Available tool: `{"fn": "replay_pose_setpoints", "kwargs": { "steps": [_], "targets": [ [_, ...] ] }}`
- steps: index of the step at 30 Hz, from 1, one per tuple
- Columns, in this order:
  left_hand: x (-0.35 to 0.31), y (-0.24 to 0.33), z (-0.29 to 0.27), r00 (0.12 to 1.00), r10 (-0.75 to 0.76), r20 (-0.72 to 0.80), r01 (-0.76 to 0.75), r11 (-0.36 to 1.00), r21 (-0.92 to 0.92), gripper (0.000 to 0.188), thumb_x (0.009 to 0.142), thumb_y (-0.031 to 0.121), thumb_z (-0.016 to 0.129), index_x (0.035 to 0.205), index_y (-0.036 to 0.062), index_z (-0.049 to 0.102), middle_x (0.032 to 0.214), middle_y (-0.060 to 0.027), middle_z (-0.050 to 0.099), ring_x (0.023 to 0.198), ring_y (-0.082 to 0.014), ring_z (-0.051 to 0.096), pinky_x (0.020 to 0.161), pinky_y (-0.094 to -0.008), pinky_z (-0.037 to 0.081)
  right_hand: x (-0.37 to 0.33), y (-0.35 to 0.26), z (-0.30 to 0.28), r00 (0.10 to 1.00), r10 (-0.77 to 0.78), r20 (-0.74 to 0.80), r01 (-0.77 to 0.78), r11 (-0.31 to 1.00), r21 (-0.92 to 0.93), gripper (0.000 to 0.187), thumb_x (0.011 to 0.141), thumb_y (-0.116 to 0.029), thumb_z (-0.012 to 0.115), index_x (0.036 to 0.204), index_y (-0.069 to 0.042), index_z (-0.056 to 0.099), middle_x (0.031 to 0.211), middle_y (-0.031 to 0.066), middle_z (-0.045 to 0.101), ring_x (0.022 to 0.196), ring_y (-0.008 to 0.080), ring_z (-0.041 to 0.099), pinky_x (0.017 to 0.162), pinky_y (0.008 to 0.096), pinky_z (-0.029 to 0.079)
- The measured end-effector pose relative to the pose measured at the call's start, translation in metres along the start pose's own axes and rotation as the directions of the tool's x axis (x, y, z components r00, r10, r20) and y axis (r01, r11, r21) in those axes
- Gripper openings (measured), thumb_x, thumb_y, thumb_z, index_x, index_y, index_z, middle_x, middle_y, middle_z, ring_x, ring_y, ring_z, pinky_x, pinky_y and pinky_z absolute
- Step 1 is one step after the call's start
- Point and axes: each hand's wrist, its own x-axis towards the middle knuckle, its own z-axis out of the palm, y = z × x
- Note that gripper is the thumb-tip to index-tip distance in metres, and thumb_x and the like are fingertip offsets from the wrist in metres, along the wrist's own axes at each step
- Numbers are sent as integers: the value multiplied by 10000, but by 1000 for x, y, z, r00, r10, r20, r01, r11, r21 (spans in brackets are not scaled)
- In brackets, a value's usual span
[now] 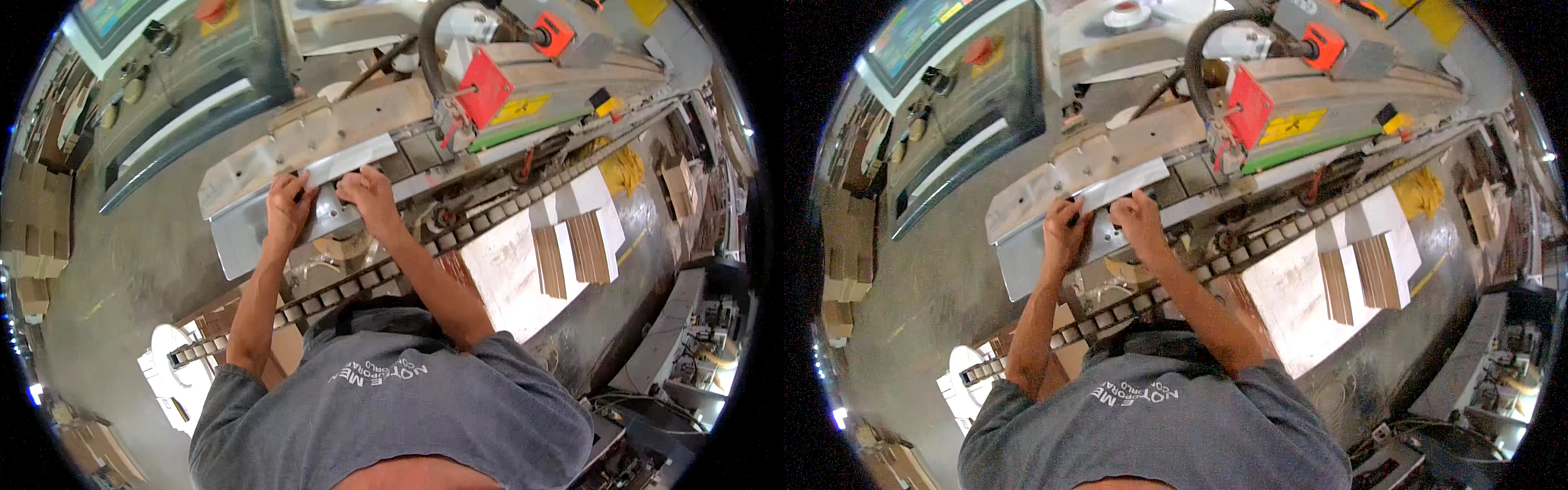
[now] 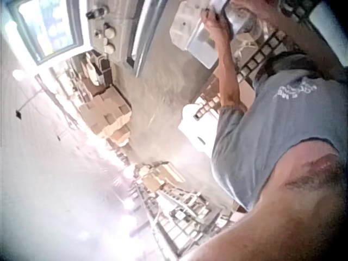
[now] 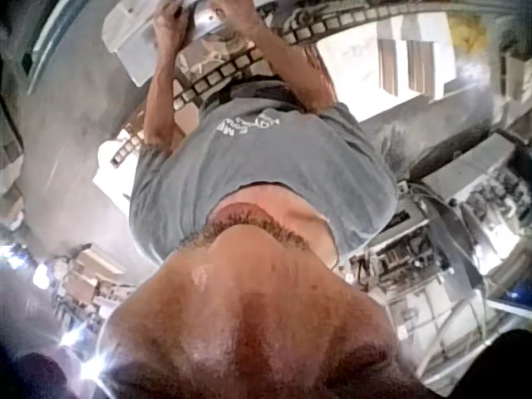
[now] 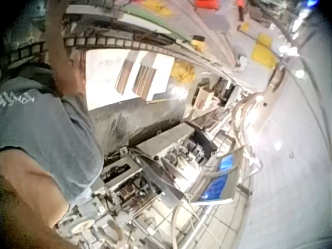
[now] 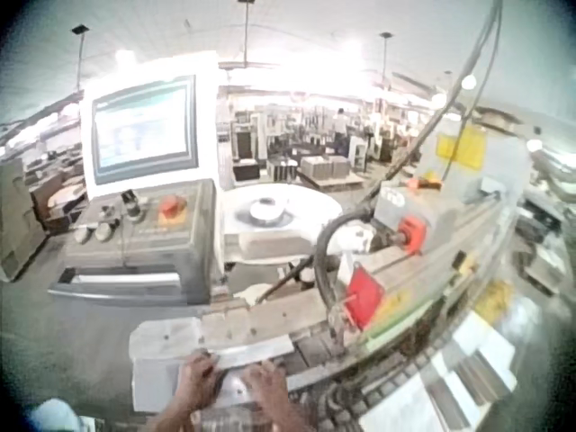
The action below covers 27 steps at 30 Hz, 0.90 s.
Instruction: The person feeds white wood panels into an edge-banding machine by placing them onto the conveyor track, then retrieves the finished panels and stacks them on a nearby cart.
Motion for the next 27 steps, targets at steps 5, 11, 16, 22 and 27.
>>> {"fn": "replay_pose_setpoints", "kwargs": {
  "steps": [5,11,16,22,27],
  "targets": [
    [18,23,30,996,-72,46,74,996,-41,289,736,46,795,1007,-6,708,833,-154,635,769,-335,602,701,-415,495,8,-34,-28,997,64,-34,-63,997,40,190,943,-128,651,837,-26,530,887,60,639,856,114,649,816,287,583],
    [40,42,80,997,-3,80,5,1000,-26,275,736,64,792,998,22,719,807,-142,611,779,-333,592,701,-410,488,21,-50,-75,990,56,-126,-46,996,80,171,937,-108,653,866,-9,533,897,57,626,867,131,651,824,273,586],
    [61,59,127,992,17,128,-14,1000,-25,247,764,105,772,995,31,723,847,-166,633,823,-359,605,747,-445,498,3,-82,-97,961,72,-268,-54,996,74,481,963,-83,622,1386,92,476,1218,184,630,1031,197,652,835,313,583],
    [75,61,173,993,43,110,-34,996,-82,294,823,169,749,1068,12,710,935,-190,653,924,-396,599,818,-461,492,-81,-112,-173,926,-268,-265,135,892,-431,384,956,-43,631,1332,9,575,1195,129,670,1025,201,664,824,303,568],
    [84,108,154,983,76,165,-79,997,9,340,819,206,772,1109,39,715,900,-162,657,866,-348,630,807,-422,511,-173,-174,-280,779,-529,-336,-318,128,-939,518,846,-200,772,1307,-32,605,1305,243,593,1158,355,598,931,465,535]
  ]
}}
